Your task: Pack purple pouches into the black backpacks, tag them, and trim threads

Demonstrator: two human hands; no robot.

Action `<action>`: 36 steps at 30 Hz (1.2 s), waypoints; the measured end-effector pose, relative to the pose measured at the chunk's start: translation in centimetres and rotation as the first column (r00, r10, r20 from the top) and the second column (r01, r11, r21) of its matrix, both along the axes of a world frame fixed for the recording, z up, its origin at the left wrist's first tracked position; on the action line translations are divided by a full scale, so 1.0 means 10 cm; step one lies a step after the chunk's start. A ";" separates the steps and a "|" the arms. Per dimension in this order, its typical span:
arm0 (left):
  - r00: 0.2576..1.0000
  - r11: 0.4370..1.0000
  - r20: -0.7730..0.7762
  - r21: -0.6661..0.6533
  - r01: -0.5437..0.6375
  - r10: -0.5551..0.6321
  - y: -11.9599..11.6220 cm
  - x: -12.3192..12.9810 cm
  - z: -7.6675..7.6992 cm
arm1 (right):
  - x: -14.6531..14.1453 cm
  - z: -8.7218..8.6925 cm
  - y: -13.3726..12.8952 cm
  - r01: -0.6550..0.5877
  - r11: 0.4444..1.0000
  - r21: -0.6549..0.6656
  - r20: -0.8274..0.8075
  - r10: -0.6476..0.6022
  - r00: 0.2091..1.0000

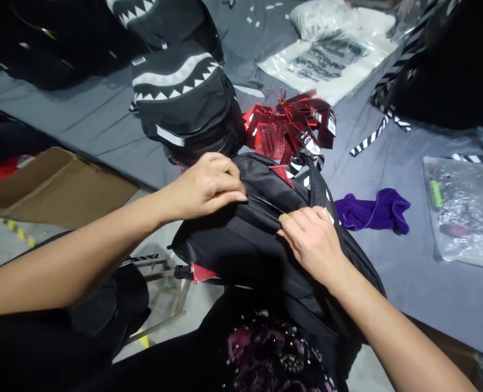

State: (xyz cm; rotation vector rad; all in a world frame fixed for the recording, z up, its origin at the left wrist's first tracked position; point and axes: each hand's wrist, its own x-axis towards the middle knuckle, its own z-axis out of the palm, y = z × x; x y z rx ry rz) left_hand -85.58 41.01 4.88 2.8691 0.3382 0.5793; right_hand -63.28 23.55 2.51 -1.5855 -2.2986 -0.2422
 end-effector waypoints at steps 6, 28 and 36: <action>0.996 0.996 -0.020 0.030 -0.083 0.083 -0.10 0.45 0.09 | -0.18 0.09 -0.05 -0.008 0.999 -0.034 0.021 0.009 1.000; 0.937 0.980 -0.310 0.161 -0.116 0.162 -0.01 0.92 -0.23 | 0.04 -0.04 0.59 0.469 0.821 -0.325 0.009 -0.493 0.870; 0.952 0.982 -0.260 0.141 -0.126 0.160 -0.01 0.94 -0.25 | 0.06 -0.08 0.59 0.499 0.798 -0.338 0.022 -0.523 0.852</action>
